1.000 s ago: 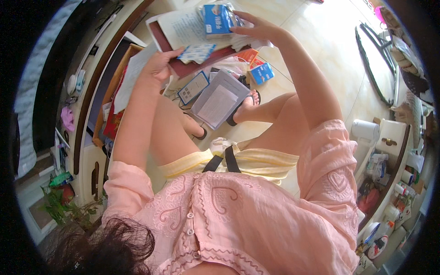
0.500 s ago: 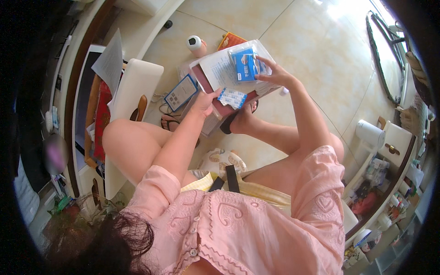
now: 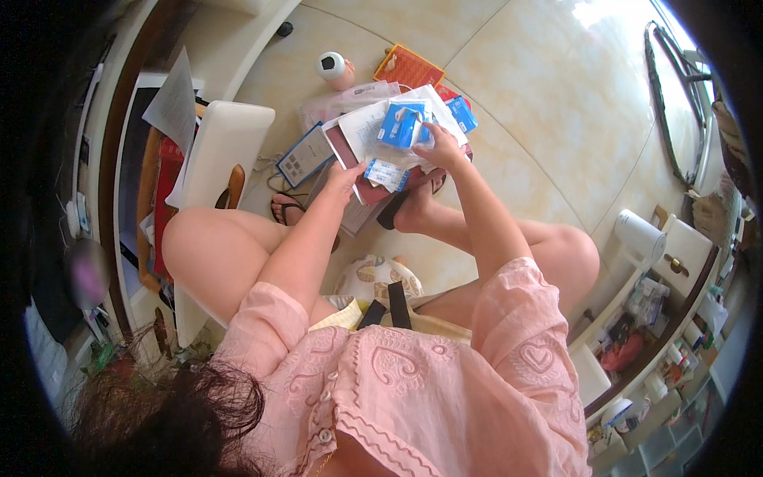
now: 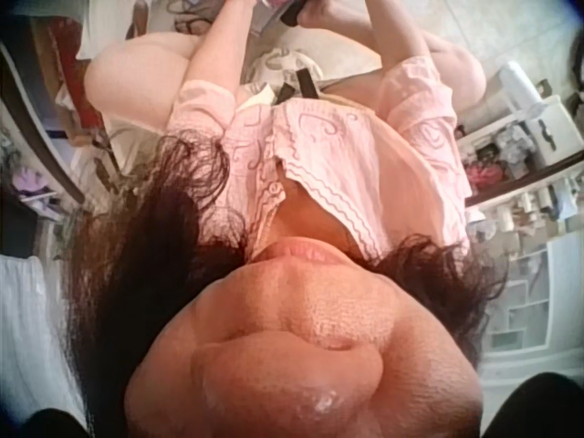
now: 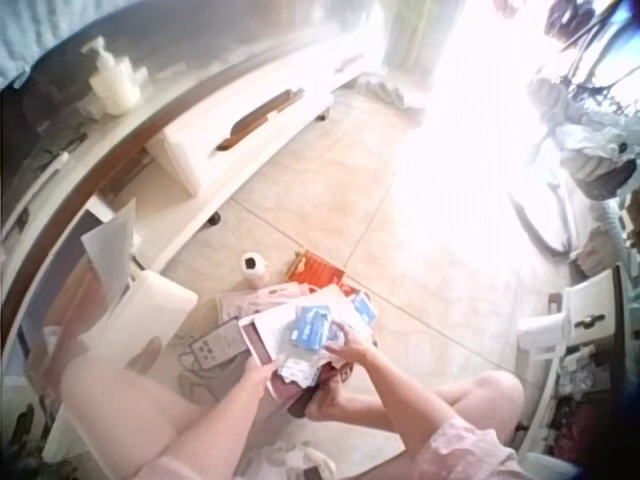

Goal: The person carries a blue basin from a bedroom to a bathroom and places it on the floor. They then walk to the living room, pick up a cloth, and cover a television with a white sheet. Finally, the person sits on the floor and organizes various items, including boxes and papers, into a drawer.

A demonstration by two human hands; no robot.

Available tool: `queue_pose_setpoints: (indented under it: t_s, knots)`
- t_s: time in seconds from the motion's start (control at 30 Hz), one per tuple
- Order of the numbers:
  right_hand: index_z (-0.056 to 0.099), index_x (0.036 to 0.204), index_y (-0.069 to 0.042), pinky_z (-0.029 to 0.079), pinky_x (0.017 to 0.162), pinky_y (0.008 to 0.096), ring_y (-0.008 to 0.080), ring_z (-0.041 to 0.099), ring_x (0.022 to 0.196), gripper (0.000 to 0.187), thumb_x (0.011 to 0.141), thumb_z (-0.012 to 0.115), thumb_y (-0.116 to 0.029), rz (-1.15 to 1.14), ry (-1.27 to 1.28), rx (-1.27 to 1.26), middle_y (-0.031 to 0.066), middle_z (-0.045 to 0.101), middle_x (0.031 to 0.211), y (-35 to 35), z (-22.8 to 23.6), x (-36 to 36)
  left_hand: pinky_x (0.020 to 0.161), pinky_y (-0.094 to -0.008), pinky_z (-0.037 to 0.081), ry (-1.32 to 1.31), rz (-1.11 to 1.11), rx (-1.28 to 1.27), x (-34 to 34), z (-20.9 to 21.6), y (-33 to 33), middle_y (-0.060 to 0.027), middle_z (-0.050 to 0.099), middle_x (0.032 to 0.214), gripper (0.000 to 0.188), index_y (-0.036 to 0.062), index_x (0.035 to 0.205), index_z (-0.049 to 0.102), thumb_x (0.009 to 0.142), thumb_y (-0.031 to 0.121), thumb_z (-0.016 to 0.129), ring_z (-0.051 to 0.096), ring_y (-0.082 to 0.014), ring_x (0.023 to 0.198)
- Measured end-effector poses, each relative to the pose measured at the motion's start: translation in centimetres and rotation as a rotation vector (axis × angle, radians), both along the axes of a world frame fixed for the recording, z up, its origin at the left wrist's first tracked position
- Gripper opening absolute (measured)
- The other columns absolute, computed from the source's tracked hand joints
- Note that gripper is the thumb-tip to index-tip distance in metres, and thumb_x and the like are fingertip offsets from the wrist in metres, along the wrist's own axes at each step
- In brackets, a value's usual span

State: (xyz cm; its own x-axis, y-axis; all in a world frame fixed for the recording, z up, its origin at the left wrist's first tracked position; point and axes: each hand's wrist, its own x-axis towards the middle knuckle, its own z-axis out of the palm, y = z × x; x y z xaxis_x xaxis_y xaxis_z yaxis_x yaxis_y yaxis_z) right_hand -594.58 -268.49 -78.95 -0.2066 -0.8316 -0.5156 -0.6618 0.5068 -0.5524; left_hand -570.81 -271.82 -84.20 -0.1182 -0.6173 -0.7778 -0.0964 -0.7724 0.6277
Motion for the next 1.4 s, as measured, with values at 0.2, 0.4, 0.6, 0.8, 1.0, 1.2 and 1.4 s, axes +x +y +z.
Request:
queue_pose_setpoints:
  t_s: [0.2,0.4,0.6,0.8,1.0,1.2,1.4]
  knots:
    - [0.053,0.11,-0.007,0.039,0.089,0.0346,0.0313,0.049,0.104,0.047,0.069,0.065,-0.028,-0.108,0.062,-0.118,0.0163,0.054,0.109,0.0,1.8,-0.6,0.076,-0.0394,0.044,-0.375,-0.055,-0.114,2.2,1.9,-1.4,-0.0094,0.055,0.099,0.051,0.0042,0.117,0.042,0.071,0.014,0.062,0.053,-0.0208,0.092]
    - [0.056,0.106,-0.007,0.043,0.082,0.0343,0.0287,0.056,0.094,0.043,0.07,0.063,-0.027,-0.035,0.081,-0.313,0.0174,0.059,0.1,-2.0,4.1,-0.9,0.072,-0.0266,0.045,-0.066,-0.175,-0.526,1.8,13.0,-4.3,-0.0072,0.058,0.093,0.032,0.0019,0.105,0.054,0.075,0.013,0.059,0.056,-0.0169,0.085]
    - [0.055,0.107,-0.005,0.046,0.076,0.035,0.0272,0.058,0.088,0.04,0.071,0.063,-0.022,0.21,-0.058,-0.611,0.0149,0.059,0.099,-8.1,12.3,7.4,0.076,-0.0302,0.046,-0.223,-0.35,-1.146,6.9,30.0,-6.8,-0.0115,0.06,0.096,0.028,0.0025,0.101,0.056,0.077,0.016,0.059,0.058,-0.0191,0.088]
    - [0.051,0.109,-0.002,0.043,0.081,0.0367,0.0305,0.054,0.094,0.045,0.074,0.061,-0.028,0.261,-0.164,-0.799,0.0181,0.054,0.104,-13.4,19.5,19.5,0.083,-0.0327,0.043,-0.578,-0.312,-1.094,19.3,31.5,-8.9,-0.0144,0.056,0.109,0.04,0.0058,0.109,0.052,0.075,0.021,0.063,0.054,-0.0245,0.101]
    - [0.049,0.111,-0.001,0.038,0.086,0.0424,0.0298,0.051,0.103,0.066,0.072,0.053,-0.055,0.236,0.06,-0.453,0.0162,0.056,0.108,-20.6,18.8,23.7,0.088,-0.0354,0.039,-0.67,-0.521,-0.782,22.2,28.9,-7.8,-0.0166,0.052,0.113,0.058,0.0074,0.122,0.043,0.073,0.031,0.065,0.05,-0.029,0.106]
    - [0.065,0.078,-0.006,0.047,0.066,0.0369,0.0281,0.061,0.073,0.03,0.066,0.061,-0.033,0.324,0.101,-0.465,0.0132,0.063,0.075,-23.1,15.6,23.8,0.086,-0.0343,0.04,-0.588,-0.641,-0.865,19.2,29.7,-7.4,-0.0166,0.053,0.111,0.046,0.0076,0.118,0.046,0.076,0.021,0.059,0.051,-0.0294,0.103]
    - [0.06,0.092,-0.003,0.047,0.068,0.0362,0.0283,0.061,0.076,0.029,0.075,0.056,-0.027,0.133,-0.014,-0.748,0.015,0.063,0.078,-21.7,17.7,22.6,0.082,-0.0356,0.042,-0.555,-0.527,-0.93,18.9,30.1,-7.6,-0.0167,0.054,0.109,0.04,0.0064,0.114,0.05,0.078,0.024,0.057,0.054,-0.0306,0.097]
